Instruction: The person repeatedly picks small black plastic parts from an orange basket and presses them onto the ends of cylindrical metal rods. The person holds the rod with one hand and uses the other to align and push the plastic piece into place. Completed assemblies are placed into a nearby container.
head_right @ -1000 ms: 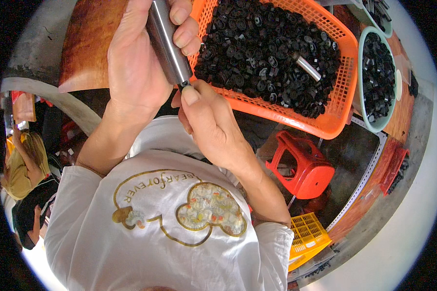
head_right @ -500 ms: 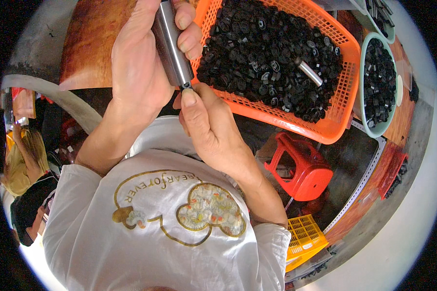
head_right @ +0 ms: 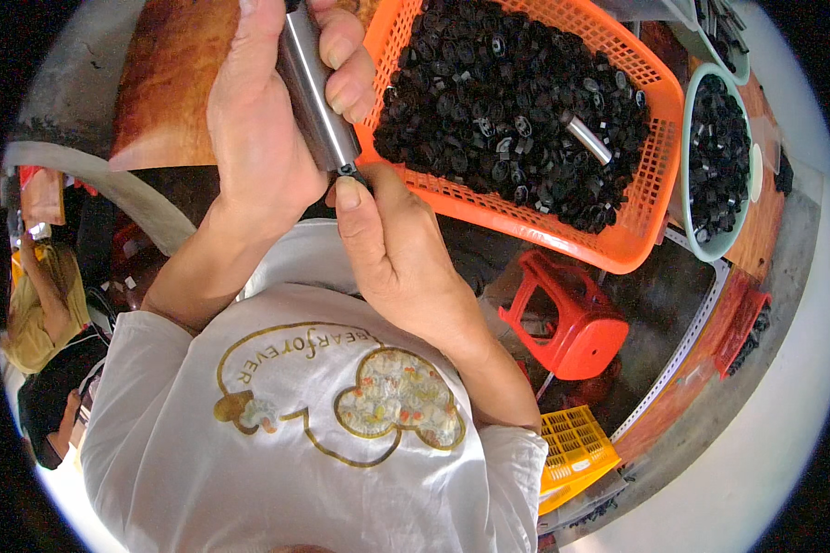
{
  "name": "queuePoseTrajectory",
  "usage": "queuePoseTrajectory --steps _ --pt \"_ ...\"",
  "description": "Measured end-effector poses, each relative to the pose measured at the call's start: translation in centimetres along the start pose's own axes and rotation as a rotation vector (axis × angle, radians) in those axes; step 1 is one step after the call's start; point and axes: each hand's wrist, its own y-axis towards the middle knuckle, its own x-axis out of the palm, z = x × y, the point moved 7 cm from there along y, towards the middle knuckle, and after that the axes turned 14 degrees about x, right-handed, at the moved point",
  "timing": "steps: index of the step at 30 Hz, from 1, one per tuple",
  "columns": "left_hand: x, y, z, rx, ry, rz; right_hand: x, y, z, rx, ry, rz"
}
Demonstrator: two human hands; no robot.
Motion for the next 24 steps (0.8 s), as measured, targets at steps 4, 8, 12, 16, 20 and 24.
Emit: queuePoseTrajectory --steps 4,8,12,16,20,24 --pt "0.2 -0.2 0.4 0.014 0.007 0.017 -0.2 -0.1 0.5 0.123 0.152 -0.105" --pt "0.7 -0.6 0.6 0.020 -0.037 0.017 -0.4 -0.1 0.3 0.137 0.130 -0.109" --pt "1.0 -0.8 0.7 0.027 -0.020 0.019 -0.3 0.0 0.5 0.174 0.145 -0.116" --pt "1.1 -0.9 0.9 0.045 -0.011 -0.004 -0.3 0.0 0.5 0.159 0.146 -0.108" --pt "1.5 -0.8 1.2 0.068 0.000 -0.006 -0.2 0.0 0.6 0.142 0.159 -0.093" --pt "1.8 -1.2 1.5 0.082 0.040 0.083 -0.1 0.1 0.7 0.131 0.141 -0.039"
